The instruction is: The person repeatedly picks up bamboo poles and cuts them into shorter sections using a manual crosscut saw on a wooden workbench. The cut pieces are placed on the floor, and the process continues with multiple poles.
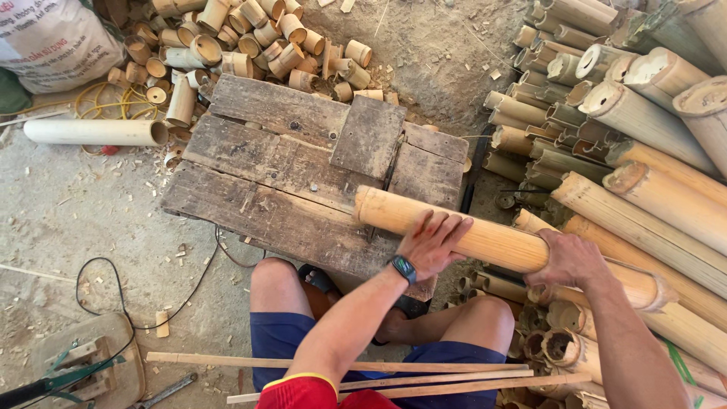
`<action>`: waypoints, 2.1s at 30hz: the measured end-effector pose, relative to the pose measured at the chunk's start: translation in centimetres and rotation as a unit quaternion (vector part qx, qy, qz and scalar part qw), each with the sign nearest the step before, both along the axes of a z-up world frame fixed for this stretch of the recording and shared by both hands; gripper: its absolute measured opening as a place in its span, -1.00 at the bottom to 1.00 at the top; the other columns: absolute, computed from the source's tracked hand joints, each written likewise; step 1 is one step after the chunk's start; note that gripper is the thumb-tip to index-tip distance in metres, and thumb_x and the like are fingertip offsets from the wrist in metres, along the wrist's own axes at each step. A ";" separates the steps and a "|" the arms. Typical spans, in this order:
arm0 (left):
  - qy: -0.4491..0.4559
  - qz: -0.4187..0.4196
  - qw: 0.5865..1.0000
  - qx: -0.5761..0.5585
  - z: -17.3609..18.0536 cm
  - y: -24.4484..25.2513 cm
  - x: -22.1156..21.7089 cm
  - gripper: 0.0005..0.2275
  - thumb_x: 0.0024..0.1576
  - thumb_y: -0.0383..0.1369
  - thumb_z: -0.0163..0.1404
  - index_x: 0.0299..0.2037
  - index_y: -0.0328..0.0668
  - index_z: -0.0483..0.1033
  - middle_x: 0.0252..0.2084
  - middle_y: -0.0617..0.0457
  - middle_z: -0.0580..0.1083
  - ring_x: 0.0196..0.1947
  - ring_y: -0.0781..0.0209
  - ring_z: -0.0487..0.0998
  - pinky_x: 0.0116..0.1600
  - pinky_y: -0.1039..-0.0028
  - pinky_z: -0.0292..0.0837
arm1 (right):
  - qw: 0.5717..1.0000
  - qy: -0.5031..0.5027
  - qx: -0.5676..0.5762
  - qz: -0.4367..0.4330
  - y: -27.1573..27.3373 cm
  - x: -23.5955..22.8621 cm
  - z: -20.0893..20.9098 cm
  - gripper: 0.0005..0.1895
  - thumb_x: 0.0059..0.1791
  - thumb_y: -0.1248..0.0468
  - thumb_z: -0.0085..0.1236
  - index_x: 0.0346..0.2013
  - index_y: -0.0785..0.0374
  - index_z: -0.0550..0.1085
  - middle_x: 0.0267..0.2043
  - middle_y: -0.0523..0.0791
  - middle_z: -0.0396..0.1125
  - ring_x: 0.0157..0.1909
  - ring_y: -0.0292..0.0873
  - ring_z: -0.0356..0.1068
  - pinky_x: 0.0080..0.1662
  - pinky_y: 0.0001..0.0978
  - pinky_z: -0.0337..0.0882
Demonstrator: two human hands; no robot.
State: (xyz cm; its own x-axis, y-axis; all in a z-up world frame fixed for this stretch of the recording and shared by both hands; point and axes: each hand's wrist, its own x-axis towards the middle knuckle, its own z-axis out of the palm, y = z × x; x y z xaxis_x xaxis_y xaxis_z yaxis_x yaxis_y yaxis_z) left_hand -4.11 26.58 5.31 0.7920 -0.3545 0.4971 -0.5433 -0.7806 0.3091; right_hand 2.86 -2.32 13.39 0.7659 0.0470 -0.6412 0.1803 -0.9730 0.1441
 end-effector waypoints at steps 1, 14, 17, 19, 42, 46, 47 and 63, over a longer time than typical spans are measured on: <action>-0.021 0.032 0.999 -0.025 -0.2 -0.2 -0.4 -0.23 -0.06 0.09 0.20 0.31 -0.13 0.27 0.13 -0.02 0.29 0.19 0.06 0.27 0.39 0.05 0.06 | 1.000 0.004 0.008 0.006 -0.1 0.3 0.0 0.05 -0.54 -0.20 0.45 0.20 0.00 0.40 -0.09 -0.10 0.54 0.00 -0.07 0.55 0.13 -0.16 0.52; 0.202 -0.022 0.970 0.133 2.6 0.2 5.4 -0.35 -0.18 -0.10 0.28 0.08 -0.19 0.32 0.09 -0.09 0.31 0.17 0.04 0.30 0.22 0.16 0.17 | 0.999 -0.032 -0.018 0.004 -0.7 0.4 0.0 0.23 -0.56 -0.38 0.48 0.27 0.08 0.35 0.00 -0.07 0.50 0.04 -0.09 0.53 0.16 -0.16 0.49; 0.122 -0.050 0.988 0.085 1.5 0.7 4.0 -0.33 -0.08 -0.06 0.25 0.20 -0.12 0.29 0.11 -0.06 0.31 0.20 0.04 0.29 0.31 0.12 0.13 | 0.999 -0.011 -0.019 0.025 -0.5 0.6 0.4 0.21 -0.55 -0.36 0.45 0.31 0.00 0.35 -0.03 -0.09 0.53 0.04 -0.08 0.53 0.16 -0.18 0.49; -0.013 -0.021 1.000 -0.005 0.6 1.1 1.4 -0.21 -0.14 -0.01 0.26 0.30 -0.10 0.25 0.13 -0.08 0.30 0.21 0.00 0.26 0.39 0.04 0.04 | 1.000 0.010 -0.010 0.023 -0.3 0.9 0.8 0.14 -0.56 -0.34 0.45 0.24 -0.02 0.42 -0.05 -0.09 0.55 0.04 -0.07 0.54 0.15 -0.17 0.49; 0.022 0.054 0.998 0.011 1.6 0.3 1.8 -0.17 -0.23 -0.03 0.30 0.27 -0.12 0.25 0.10 -0.06 0.31 0.16 0.02 0.30 0.33 0.05 0.07 | 0.998 0.048 0.038 -0.032 0.3 3.0 1.9 0.06 -0.66 -0.32 0.47 0.05 0.04 0.58 -0.11 -0.10 0.58 0.02 -0.09 0.56 0.14 -0.15 0.50; 0.109 0.088 0.988 0.062 1.5 -0.6 2.3 -0.33 -0.05 -0.28 0.24 0.30 -0.09 0.25 0.08 0.03 0.32 0.17 0.08 0.30 0.35 0.09 0.03 | 0.998 0.037 0.050 -0.027 -0.3 3.3 1.5 0.15 -0.67 -0.36 0.50 0.11 0.09 0.53 -0.08 -0.08 0.57 0.03 -0.06 0.55 0.14 -0.12 0.49; 0.119 0.091 0.985 0.080 1.8 -0.6 2.8 -0.36 -0.06 -0.31 0.24 0.28 -0.07 0.27 0.08 0.05 0.32 0.17 0.08 0.29 0.32 0.10 0.03 | 0.998 0.031 0.057 -0.020 -0.4 3.3 1.4 0.19 -0.67 -0.38 0.51 0.13 0.10 0.52 -0.06 -0.07 0.55 0.04 -0.06 0.54 0.14 -0.11 0.48; 0.155 -0.001 0.985 0.079 2.4 0.6 5.4 -0.23 -0.22 0.00 0.35 0.20 -0.07 0.32 0.09 -0.01 0.34 0.20 0.06 0.30 0.32 0.10 0.16 | 0.997 0.022 0.062 -0.041 -2.9 5.4 -2.3 0.40 -0.60 -0.50 0.40 0.35 0.19 0.35 0.20 0.04 0.44 0.26 0.04 0.43 0.30 -0.05 0.39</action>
State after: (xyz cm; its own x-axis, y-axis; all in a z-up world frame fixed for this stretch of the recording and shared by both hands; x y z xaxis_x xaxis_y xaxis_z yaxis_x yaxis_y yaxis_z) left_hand 1.31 27.21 7.76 0.8963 -0.4091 0.1713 -0.4435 -0.8312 0.3352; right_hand 8.31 -5.23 11.12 0.7422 0.0662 -0.6669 0.1026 -0.9946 0.0154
